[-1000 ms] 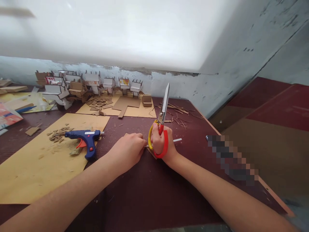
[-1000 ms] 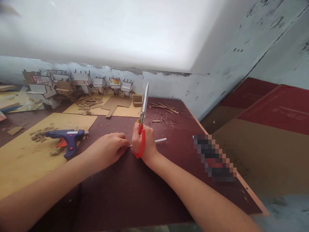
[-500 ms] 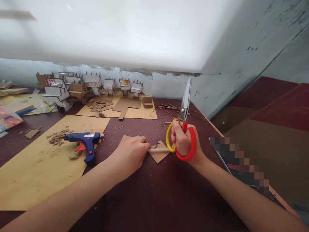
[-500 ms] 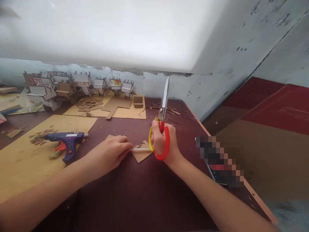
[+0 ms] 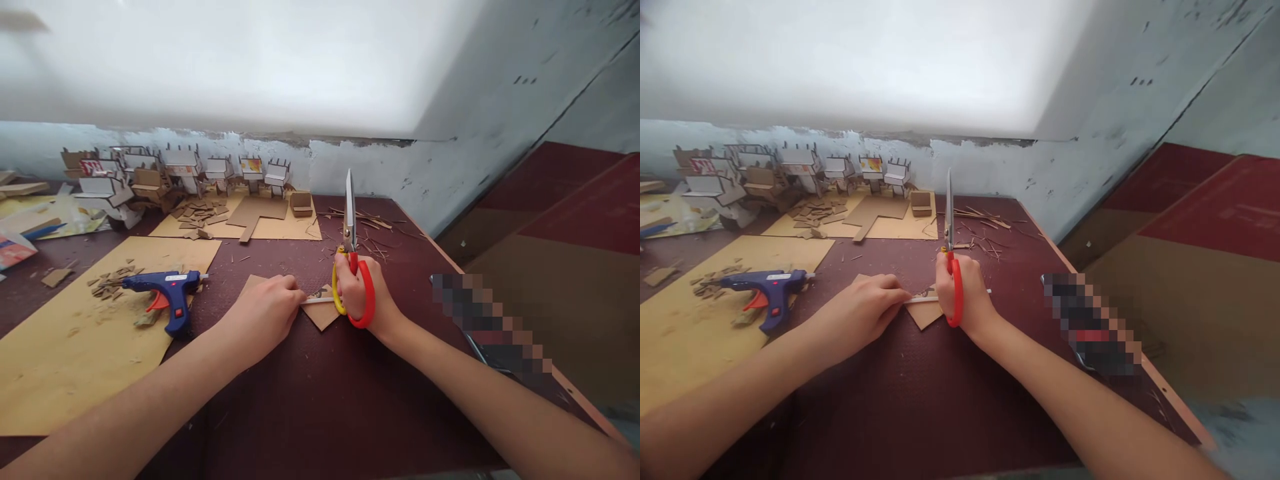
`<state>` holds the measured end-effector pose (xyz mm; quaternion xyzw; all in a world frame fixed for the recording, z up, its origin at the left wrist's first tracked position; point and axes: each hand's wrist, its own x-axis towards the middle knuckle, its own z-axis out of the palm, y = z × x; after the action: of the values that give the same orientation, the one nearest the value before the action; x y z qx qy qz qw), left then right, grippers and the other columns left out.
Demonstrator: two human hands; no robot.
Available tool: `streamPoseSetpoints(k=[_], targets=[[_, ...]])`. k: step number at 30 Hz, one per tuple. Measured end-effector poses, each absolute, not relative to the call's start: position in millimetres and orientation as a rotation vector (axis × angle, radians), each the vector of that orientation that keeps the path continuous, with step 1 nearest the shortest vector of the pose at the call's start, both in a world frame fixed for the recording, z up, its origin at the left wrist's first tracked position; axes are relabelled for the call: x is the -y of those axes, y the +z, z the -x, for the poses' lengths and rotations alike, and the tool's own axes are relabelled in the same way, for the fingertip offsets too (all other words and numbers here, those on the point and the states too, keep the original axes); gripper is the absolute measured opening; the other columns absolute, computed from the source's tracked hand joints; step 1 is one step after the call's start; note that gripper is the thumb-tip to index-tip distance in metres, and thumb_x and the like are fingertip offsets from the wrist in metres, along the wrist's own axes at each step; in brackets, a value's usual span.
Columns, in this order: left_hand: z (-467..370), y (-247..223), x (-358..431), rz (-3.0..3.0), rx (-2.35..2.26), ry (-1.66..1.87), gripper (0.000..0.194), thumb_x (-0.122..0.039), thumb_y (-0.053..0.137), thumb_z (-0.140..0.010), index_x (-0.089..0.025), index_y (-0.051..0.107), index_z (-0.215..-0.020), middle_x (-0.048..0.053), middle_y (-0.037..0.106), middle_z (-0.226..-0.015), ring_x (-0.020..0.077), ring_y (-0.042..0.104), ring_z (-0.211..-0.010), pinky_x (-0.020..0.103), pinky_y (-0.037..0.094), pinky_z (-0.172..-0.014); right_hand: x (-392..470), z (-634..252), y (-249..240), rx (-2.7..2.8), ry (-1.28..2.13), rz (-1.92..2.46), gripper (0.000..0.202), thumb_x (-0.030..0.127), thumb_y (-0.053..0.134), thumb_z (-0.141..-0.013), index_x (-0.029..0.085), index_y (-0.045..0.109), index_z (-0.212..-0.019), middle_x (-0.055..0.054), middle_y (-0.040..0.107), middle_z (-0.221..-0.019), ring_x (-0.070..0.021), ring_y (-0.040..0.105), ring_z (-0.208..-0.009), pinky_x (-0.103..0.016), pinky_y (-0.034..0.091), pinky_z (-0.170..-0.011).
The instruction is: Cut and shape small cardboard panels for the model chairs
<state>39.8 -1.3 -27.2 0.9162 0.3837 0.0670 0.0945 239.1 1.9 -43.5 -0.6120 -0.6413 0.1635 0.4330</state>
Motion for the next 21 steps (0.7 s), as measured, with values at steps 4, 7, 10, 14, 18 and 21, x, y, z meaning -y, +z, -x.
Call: streamPoseSetpoints(k=[4, 7, 10, 14, 18, 21], targets=[[-39.7, -28.4, 2.1, -2.73, -1.133, 0.237, 0.035, -0.014, 0.045, -0.103, -0.023, 0.075, -0.117, 0.008, 0.069, -0.104, 0.0235, 0.067, -0.096, 0.036, 0.051, -0.083, -9.4, -237.2, -44.0, 1.609, 0.355, 1.522, 0.054, 0.036, 0.043, -0.104, 0.024, 0.043, -0.051, 0.002, 0.046, -0.044, -0.0142, 0.046, -0.044, -0.029, 0.033, -0.048], [-39.1, -29.1, 2.4, -2.751, -1.129, 0.241, 0.036, -0.013, 0.045, -0.102, -0.025, 0.073, -0.121, 0.008, 0.068, -0.105, 0.0232, 0.067, -0.097, 0.035, 0.051, -0.081, -17.5, -236.1, -45.9, 1.612, 0.322, 1.518, 0.052, 0.035, 0.049, -0.105, 0.023, 0.045, -0.055, 0.004, 0.046, -0.048, -0.0127, 0.045, -0.046, -0.027, 0.035, -0.051], [-38.5, -30.7, 0.6, -2.763, -1.119, 0.241, 0.04, -0.01, 0.046, -0.1, -0.026, 0.071, -0.127, 0.008, 0.068, -0.108, 0.0229, 0.066, -0.097, 0.035, 0.051, -0.081, -29.9, -237.6, -50.4, 1.581, 0.335, 1.531, 0.044, 0.039, 0.058, -0.105, 0.018, 0.055, -0.067, 0.007, 0.051, -0.057, -0.0106, 0.049, -0.049, -0.025, 0.043, -0.054], [-36.9, -34.5, -3.8, -2.753, -1.136, 0.273, 0.039, -0.013, 0.044, -0.103, -0.026, 0.069, -0.13, 0.008, 0.067, -0.11, 0.0223, 0.065, -0.098, 0.035, 0.051, -0.084, -49.6, -241.0, -59.0, 1.491, 0.381, 1.563, 0.034, 0.043, 0.06, -0.106, 0.015, 0.065, -0.087, 0.004, 0.062, -0.071, -0.0106, 0.058, -0.056, -0.025, 0.052, -0.057], [-35.8, -36.7, -6.5, -2.739, -1.173, 0.308, 0.036, -0.015, 0.045, -0.104, -0.026, 0.071, -0.126, 0.008, 0.067, -0.111, 0.0218, 0.065, -0.099, 0.035, 0.051, -0.087, -61.8, -240.9, -59.9, 1.427, 0.42, 1.552, 0.035, 0.044, 0.062, -0.104, 0.014, 0.066, -0.087, 0.004, 0.062, -0.07, -0.0102, 0.058, -0.054, -0.025, 0.052, -0.056], [-35.8, -36.0, -5.6, -2.731, -1.186, 0.29, 0.035, -0.014, 0.045, -0.103, -0.025, 0.071, -0.124, 0.008, 0.067, -0.109, 0.0225, 0.066, -0.1, 0.035, 0.051, -0.085, -59.4, -240.3, -48.0, 1.39, 0.454, 1.505, 0.044, 0.042, 0.058, -0.105, 0.017, 0.059, -0.069, 0.006, 0.054, -0.054, -0.0108, 0.054, -0.046, -0.024, 0.047, -0.049]])
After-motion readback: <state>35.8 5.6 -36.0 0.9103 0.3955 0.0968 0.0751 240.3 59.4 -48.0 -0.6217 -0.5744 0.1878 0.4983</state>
